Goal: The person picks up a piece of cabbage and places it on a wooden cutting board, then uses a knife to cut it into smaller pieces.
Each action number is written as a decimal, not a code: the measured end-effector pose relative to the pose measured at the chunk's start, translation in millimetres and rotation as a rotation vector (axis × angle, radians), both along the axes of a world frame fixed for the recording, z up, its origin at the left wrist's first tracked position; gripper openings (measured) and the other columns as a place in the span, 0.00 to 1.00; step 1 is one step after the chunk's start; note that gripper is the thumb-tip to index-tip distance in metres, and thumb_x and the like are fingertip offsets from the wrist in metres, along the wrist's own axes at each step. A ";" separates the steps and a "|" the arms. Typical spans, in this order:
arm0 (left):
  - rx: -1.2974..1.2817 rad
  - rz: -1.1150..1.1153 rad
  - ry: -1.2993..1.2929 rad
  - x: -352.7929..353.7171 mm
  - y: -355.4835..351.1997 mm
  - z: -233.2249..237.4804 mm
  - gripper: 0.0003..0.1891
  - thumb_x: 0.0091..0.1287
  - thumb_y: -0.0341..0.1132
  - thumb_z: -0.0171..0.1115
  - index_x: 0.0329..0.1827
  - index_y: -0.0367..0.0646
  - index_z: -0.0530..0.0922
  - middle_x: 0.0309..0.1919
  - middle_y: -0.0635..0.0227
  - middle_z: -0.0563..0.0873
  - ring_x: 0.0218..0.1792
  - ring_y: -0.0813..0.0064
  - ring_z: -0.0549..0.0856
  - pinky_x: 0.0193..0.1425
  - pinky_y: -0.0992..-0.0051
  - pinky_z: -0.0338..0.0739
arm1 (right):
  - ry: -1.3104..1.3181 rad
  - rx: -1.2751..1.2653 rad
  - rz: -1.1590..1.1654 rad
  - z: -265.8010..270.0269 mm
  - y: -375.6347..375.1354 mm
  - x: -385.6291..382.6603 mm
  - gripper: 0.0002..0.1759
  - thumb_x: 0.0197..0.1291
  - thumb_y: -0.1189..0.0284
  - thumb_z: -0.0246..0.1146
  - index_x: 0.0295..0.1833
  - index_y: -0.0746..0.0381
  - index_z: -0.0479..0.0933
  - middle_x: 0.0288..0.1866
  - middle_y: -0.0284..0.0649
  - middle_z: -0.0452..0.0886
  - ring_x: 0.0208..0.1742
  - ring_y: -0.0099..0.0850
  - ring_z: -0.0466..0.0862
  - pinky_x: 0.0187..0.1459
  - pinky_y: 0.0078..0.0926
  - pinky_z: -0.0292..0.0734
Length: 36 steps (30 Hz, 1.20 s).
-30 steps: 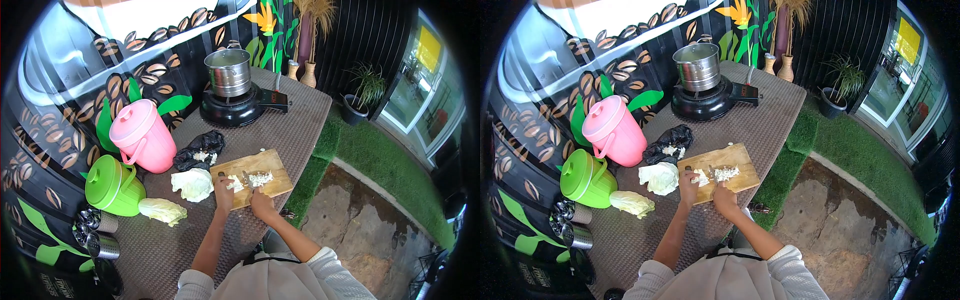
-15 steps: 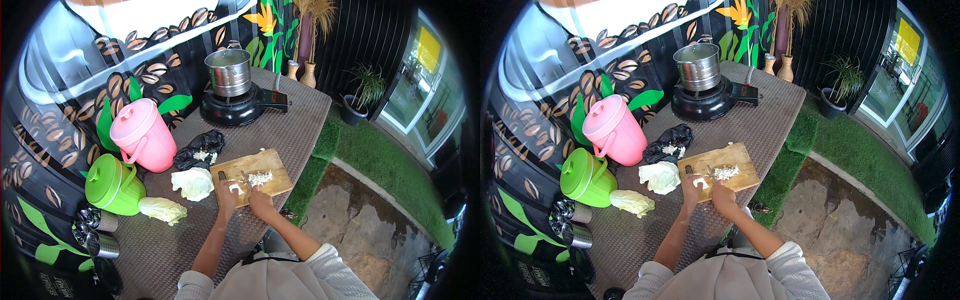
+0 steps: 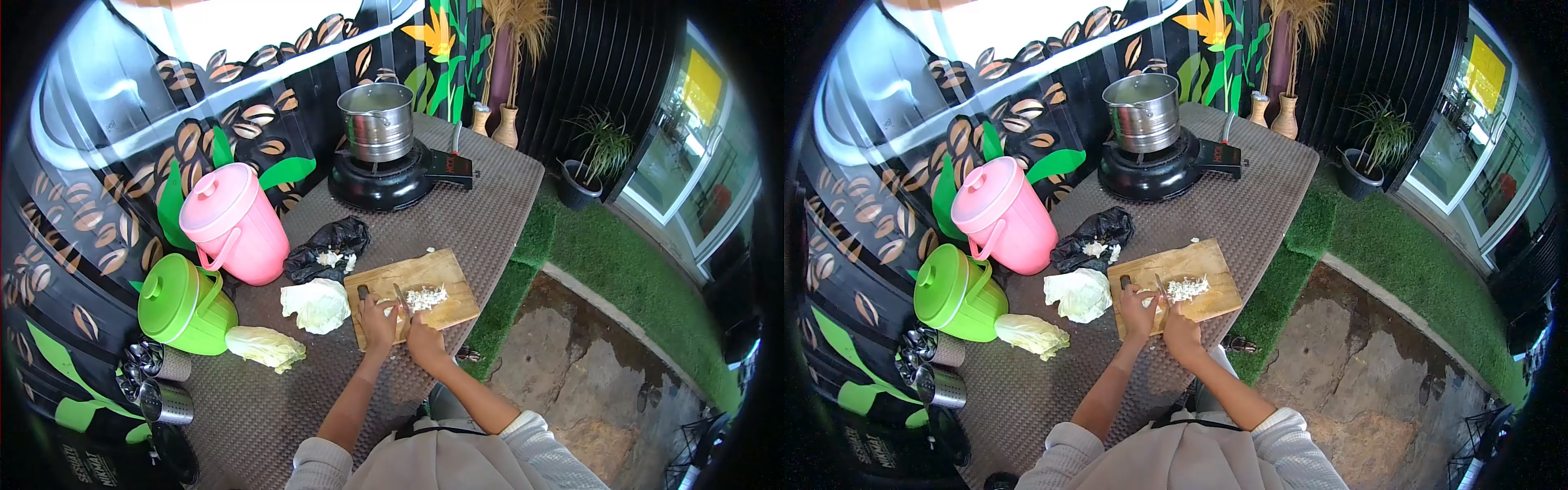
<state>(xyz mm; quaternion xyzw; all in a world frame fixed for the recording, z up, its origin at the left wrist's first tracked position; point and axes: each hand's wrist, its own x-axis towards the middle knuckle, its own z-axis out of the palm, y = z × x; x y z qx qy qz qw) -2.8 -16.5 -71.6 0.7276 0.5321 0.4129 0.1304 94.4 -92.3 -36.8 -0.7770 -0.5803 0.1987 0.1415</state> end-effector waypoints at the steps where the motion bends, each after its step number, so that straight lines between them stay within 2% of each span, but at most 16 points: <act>1: -0.001 0.001 0.001 0.8 1.0 -0.2 0.04 0.49 0.33 0.72 0.28 0.47 0.87 0.36 0.61 0.75 0.43 0.59 0.75 0.47 0.62 0.70 | 0.024 -0.009 -0.022 -2.0 -1.1 -1.4 0.18 0.63 0.66 0.54 0.47 0.71 0.64 0.31 0.57 0.81 0.34 0.53 0.84 0.36 0.44 0.80; 5: -0.001 0.014 0.019 1.4 4.1 -2.5 0.04 0.49 0.35 0.72 0.28 0.49 0.87 0.37 0.63 0.75 0.43 0.60 0.74 0.47 0.63 0.70 | 0.014 -0.018 0.007 -0.9 7.6 15.2 0.18 0.61 0.68 0.55 0.48 0.72 0.65 0.32 0.57 0.82 0.33 0.50 0.85 0.35 0.43 0.81; 7: -0.004 0.007 0.003 2.7 4.7 -2.6 0.05 0.48 0.35 0.73 0.28 0.49 0.88 0.37 0.63 0.75 0.43 0.61 0.74 0.47 0.64 0.69 | -0.199 0.127 0.237 -5.8 13.8 23.4 0.15 0.60 0.71 0.55 0.46 0.71 0.66 0.29 0.54 0.82 0.32 0.47 0.85 0.33 0.41 0.81; 10: -0.017 0.036 0.026 3.3 4.0 -0.6 0.05 0.48 0.35 0.73 0.28 0.51 0.88 0.36 0.65 0.76 0.44 0.62 0.74 0.47 0.64 0.66 | -0.218 0.083 0.130 -9.7 6.8 11.5 0.14 0.61 0.70 0.53 0.48 0.69 0.65 0.29 0.51 0.83 0.29 0.42 0.86 0.28 0.36 0.82; 12: -0.109 0.005 -0.009 2.2 2.8 -2.4 0.04 0.50 0.36 0.71 0.29 0.52 0.88 0.37 0.69 0.76 0.47 0.65 0.73 0.55 0.60 0.58 | -0.247 0.086 0.049 -18.7 -2.3 -7.4 0.12 0.61 0.71 0.53 0.46 0.68 0.66 0.27 0.50 0.83 0.29 0.41 0.86 0.28 0.37 0.82; 13: -0.110 0.004 -0.010 1.3 4.5 -7.3 0.04 0.50 0.36 0.71 0.29 0.52 0.88 0.37 0.69 0.76 0.47 0.65 0.73 0.55 0.60 0.58 | -0.277 0.088 -0.033 -22.7 -4.4 -11.8 0.10 0.61 0.71 0.52 0.44 0.67 0.67 0.25 0.49 0.83 0.29 0.40 0.86 0.28 0.37 0.82; 17: -0.119 -0.037 -0.048 -5.1 -2.4 -18.8 0.04 0.50 0.37 0.71 0.28 0.52 0.88 0.37 0.70 0.76 0.47 0.64 0.72 0.54 0.60 0.56 | -0.251 0.097 0.049 -21.2 5.6 -5.5 0.10 0.61 0.71 0.52 0.43 0.67 0.67 0.23 0.47 0.82 0.28 0.40 0.86 0.27 0.35 0.82; 19: -0.125 -0.020 -0.039 -4.3 -2.7 -16.4 0.04 0.50 0.37 0.71 0.28 0.51 0.88 0.37 0.70 0.75 0.47 0.64 0.71 0.54 0.59 0.56 | -0.211 0.167 0.091 -12.0 9.5 -0.9 0.12 0.59 0.70 0.56 0.44 0.67 0.67 0.24 0.44 0.81 0.26 0.39 0.86 0.25 0.32 0.81; 22: -0.080 0.001 -0.069 -4.1 -4.4 -16.1 0.04 0.51 0.37 0.71 0.28 0.51 0.88 0.36 0.70 0.75 0.48 0.64 0.70 0.54 0.60 0.56 | -0.190 0.082 0.061 0.6 -6.0 -12.0 0.10 0.62 0.71 0.52 0.44 0.67 0.66 0.25 0.48 0.83 0.29 0.41 0.86 0.28 0.34 0.82; 26: -0.073 -0.024 -0.096 2.1 3.8 -15.7 0.04 0.50 0.36 0.71 0.27 0.50 0.88 0.36 0.69 0.75 0.48 0.64 0.70 0.54 0.60 0.56 | -0.272 0.106 0.039 -21.3 7.6 -11.5 0.11 0.62 0.71 0.51 0.44 0.68 0.66 0.26 0.48 0.83 0.30 0.42 0.86 0.30 0.36 0.82; 28: -0.048 -0.042 -0.117 0.2 4.9 -18.5 0.03 0.50 0.35 0.71 0.27 0.49 0.88 0.37 0.68 0.75 0.49 0.63 0.70 0.54 0.60 0.56 | -0.146 0.114 0.062 -10.2 19.0 1.4 0.12 0.61 0.70 0.52 0.44 0.68 0.66 0.26 0.48 0.83 0.29 0.41 0.86 0.28 0.35 0.82; 29: -0.029 -0.053 -0.139 0.2 5.5 -19.6 0.03 0.50 0.35 0.71 0.27 0.48 0.88 0.37 0.68 0.75 0.49 0.63 0.70 0.55 0.60 0.55 | -0.085 0.152 0.088 -14.3 18.0 6.0 0.11 0.62 0.71 0.52 0.45 0.67 0.65 0.25 0.52 0.81 0.26 0.47 0.85 0.26 0.40 0.81; 31: -0.011 -0.067 -0.159 0.1 3.1 -18.3 0.03 0.51 0.35 0.71 0.28 0.48 0.87 0.38 0.67 0.75 0.49 0.63 0.70 0.55 0.60 0.55 | -0.108 0.145 0.049 -19.2 4.4 -3.1 0.11 0.62 0.71 0.52 0.44 0.67 0.65 0.25 0.52 0.81 0.26 0.47 0.85 0.26 0.40 0.81; 36: 0.017 -0.009 0.002 2.0 -2.4 -14.5 0.04 0.54 0.36 0.69 0.31 0.49 0.87 0.41 0.67 0.75 0.52 0.63 0.69 0.57 0.59 0.55 | -0.148 0.140 -0.003 -38.7 -6.7 -4.4 0.12 0.61 0.70 0.52 0.45 0.68 0.65 0.24 0.51 0.81 0.27 0.47 0.85 0.26 0.41 0.81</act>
